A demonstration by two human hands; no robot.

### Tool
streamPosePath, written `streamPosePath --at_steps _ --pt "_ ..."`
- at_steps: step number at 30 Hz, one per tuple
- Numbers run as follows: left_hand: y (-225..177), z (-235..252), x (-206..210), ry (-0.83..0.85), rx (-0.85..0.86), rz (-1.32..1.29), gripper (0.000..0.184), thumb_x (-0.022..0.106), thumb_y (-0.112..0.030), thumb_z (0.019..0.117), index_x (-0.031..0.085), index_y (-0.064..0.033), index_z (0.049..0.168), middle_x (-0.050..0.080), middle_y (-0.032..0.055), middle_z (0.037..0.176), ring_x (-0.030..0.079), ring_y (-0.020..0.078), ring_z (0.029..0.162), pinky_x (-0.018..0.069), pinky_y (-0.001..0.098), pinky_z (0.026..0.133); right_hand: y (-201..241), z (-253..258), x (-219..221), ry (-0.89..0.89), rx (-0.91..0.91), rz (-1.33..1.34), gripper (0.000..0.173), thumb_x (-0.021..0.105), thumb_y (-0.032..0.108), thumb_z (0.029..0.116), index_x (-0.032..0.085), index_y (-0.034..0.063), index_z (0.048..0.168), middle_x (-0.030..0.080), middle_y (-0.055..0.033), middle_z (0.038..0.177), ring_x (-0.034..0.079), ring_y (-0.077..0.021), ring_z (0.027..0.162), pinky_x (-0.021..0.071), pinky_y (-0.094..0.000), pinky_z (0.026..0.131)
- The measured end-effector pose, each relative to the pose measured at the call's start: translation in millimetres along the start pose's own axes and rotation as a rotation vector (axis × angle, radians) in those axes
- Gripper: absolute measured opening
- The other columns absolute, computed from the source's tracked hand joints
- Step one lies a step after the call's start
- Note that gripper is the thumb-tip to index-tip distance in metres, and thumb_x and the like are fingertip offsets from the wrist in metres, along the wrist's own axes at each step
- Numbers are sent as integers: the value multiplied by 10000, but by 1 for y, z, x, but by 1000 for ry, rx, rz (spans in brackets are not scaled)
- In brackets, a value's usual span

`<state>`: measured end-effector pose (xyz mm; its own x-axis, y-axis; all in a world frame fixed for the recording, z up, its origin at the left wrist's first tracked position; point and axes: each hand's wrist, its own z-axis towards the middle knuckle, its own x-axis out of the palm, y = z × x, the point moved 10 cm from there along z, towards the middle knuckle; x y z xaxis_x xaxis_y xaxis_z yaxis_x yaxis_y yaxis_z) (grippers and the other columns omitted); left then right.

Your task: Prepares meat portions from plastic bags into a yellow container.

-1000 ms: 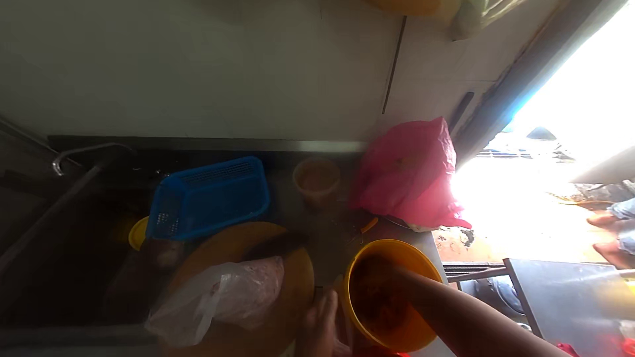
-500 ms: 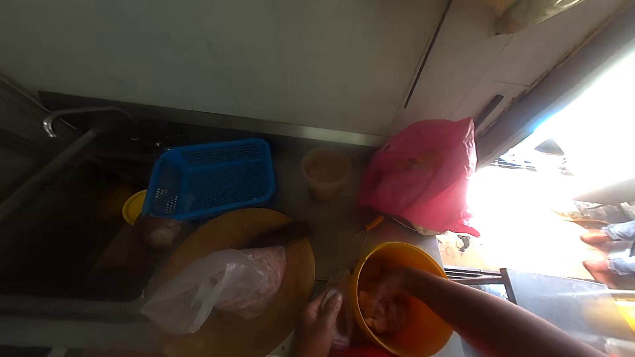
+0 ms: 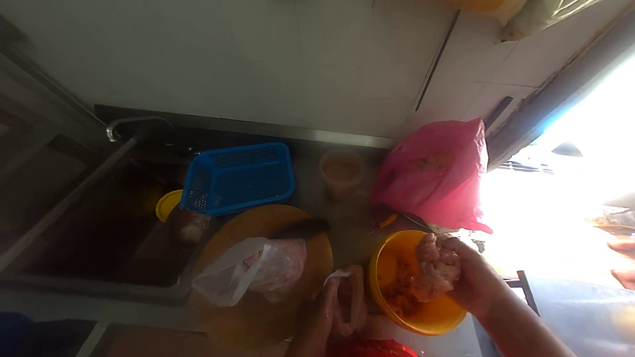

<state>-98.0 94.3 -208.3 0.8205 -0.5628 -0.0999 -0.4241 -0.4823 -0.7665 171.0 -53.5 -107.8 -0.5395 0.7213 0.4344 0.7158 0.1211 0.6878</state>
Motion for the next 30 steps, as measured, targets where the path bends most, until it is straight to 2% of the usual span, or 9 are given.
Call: streamPosePath --at_steps 5,9,12,15,16,19,25,28,30 --pt "12 4 -5 25 -1 -32 508 530 -563 1017 708 -122 1194 722 69 1119 689 178 1045 587 424 904 -24 -17 81 123 -94 50 309 461 380 1016 646 144 1088 689 -71 920 688 -184 848 601 -408 770" --pt "8 -3 -13 85 92 -133 472 502 -494 1052 681 -86 1209 710 77 1055 687 176 963 595 389 845 -106 0 124 342 -88 -106 315 595 278 946 615 70 1181 712 -89 1002 693 -212 939 586 -450 861" --pt "18 -5 -32 104 82 -63 549 417 -544 1063 625 -121 1345 680 60 1256 637 150 1170 535 388 1017 -165 13 131 481 -172 -724 316 705 283 965 685 70 1197 731 -64 998 710 -162 901 608 -389 838" --pt "26 -5 -54 37 30 -40 545 457 -538 1055 662 -88 1284 696 82 1229 649 161 1161 537 393 1014 -198 8 142 578 -48 -1388 484 557 317 1043 552 38 1439 602 -163 1409 587 -258 1298 451 -457 1124" --pt "25 -8 -56 29 33 -25 524 474 -523 1054 683 -81 1241 707 80 1200 658 159 1146 542 390 1009 -208 7 144 587 -15 -1551 472 523 285 1053 542 17 1441 559 -193 1457 541 -307 1356 412 -500 1152" --pt "14 -17 -53 18 90 55 494 493 -514 1050 734 -84 1071 733 65 1040 687 150 1025 565 392 929 -222 15 141 462 -5 -1873 390 576 206 1003 610 16 1342 608 -227 1363 589 -413 1262 489 -628 1028" --pt "7 -16 -58 36 161 29 419 517 -442 1059 735 -85 1062 727 54 1013 681 134 987 561 370 900 -180 -1 146 235 150 -2088 343 545 21 964 617 29 1300 651 -247 1245 643 -464 1132 544 -657 846" --pt "-10 -22 -45 51 258 59 388 520 -401 1065 738 -92 976 680 19 823 651 115 781 556 330 745 -160 -16 138 152 227 -2172 259 520 -33 968 647 -36 1194 668 -274 1148 665 -477 1048 554 -646 790" --pt "-35 -32 -34 72 362 76 393 510 -366 1070 707 -95 865 553 -18 639 534 99 569 481 289 566 -131 -24 138 51 242 -2212 240 499 -36 969 661 -30 1147 685 -249 1086 687 -444 1002 568 -606 758"
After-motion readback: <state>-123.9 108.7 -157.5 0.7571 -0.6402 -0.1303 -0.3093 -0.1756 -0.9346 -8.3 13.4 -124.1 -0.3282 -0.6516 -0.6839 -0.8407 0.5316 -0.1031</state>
